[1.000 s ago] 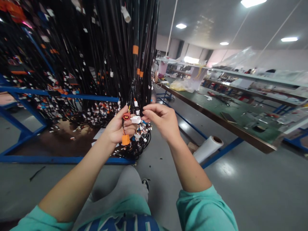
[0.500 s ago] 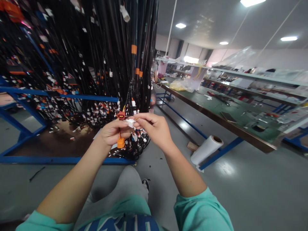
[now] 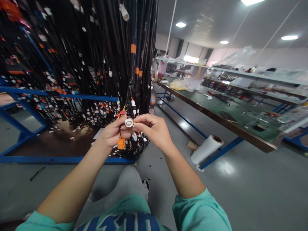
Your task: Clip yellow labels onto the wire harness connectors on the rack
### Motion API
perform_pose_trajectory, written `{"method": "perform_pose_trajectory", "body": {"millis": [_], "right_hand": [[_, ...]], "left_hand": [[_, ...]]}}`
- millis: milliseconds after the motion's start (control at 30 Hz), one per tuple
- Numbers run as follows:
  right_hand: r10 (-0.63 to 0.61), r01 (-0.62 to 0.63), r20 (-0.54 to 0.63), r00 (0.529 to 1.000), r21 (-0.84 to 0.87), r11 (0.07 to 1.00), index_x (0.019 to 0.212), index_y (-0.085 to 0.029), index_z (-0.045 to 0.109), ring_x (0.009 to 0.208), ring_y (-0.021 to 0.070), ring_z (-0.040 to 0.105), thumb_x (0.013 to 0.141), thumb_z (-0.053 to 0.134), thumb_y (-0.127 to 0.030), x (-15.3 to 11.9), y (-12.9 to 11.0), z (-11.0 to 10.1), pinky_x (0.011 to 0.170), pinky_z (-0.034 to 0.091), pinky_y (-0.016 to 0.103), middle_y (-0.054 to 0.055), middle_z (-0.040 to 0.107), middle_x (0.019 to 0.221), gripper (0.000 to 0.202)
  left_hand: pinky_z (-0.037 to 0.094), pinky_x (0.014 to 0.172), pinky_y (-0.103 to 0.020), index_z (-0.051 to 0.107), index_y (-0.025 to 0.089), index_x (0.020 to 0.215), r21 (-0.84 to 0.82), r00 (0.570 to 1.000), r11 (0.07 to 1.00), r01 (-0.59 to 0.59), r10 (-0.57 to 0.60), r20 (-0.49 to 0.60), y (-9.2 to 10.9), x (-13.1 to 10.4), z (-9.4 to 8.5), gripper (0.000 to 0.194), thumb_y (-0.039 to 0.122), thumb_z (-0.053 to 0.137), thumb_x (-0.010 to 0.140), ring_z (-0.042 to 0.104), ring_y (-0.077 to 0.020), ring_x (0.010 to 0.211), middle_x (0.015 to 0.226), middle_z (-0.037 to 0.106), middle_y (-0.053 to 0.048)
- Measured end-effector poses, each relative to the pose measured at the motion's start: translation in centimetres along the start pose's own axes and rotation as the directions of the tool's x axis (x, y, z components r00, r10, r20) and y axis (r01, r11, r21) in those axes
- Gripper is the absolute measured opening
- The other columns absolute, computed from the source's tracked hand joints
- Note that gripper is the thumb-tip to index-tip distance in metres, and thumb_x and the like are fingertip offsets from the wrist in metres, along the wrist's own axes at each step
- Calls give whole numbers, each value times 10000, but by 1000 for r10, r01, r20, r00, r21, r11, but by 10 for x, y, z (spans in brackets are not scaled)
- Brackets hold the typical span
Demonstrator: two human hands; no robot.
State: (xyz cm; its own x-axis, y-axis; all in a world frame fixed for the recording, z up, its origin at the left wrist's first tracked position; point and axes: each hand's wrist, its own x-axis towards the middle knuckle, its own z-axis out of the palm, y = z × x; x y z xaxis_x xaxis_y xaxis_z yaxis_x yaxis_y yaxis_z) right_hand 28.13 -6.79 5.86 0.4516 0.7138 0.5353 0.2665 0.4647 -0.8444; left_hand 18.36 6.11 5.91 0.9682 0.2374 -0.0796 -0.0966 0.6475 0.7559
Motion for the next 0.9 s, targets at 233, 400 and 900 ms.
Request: {"method": "perform_pose_trajectory", "body": {"millis": [233, 400, 900], "right_hand": [[-285, 275, 25, 958, -353, 894, 770, -188, 674, 740, 113, 615, 786, 598, -163, -2, 2, -1, 702, 471, 244, 6, 676, 776, 82], [-406, 391, 53, 912, -412, 823, 776, -195, 644, 748, 110, 585, 820, 576, -169, -1, 8, 3, 667, 456, 233, 11, 638, 793, 85], [-427, 411, 85, 900, -488, 770, 789, -185, 613, 735, 116, 546, 842, 560, -151, -3, 12, 6, 657, 433, 240, 12, 578, 773, 83]], "left_hand": [[235, 295, -100, 497, 121, 549, -4, 1000, 1000, 19, -19, -8, 0, 2, 0, 318, 274, 678, 760, 330, -12, 327, 395, 381, 64], [239, 301, -102, 474, 127, 563, 25, 999, 1000, -1, 2, -33, -1, 2, 3, 316, 257, 698, 745, 345, -8, 329, 407, 383, 72], [226, 296, -96, 424, 143, 569, 44, 993, 999, 0, 5, -120, -5, 0, 7, 330, 242, 664, 774, 324, -2, 318, 401, 357, 88]]}}
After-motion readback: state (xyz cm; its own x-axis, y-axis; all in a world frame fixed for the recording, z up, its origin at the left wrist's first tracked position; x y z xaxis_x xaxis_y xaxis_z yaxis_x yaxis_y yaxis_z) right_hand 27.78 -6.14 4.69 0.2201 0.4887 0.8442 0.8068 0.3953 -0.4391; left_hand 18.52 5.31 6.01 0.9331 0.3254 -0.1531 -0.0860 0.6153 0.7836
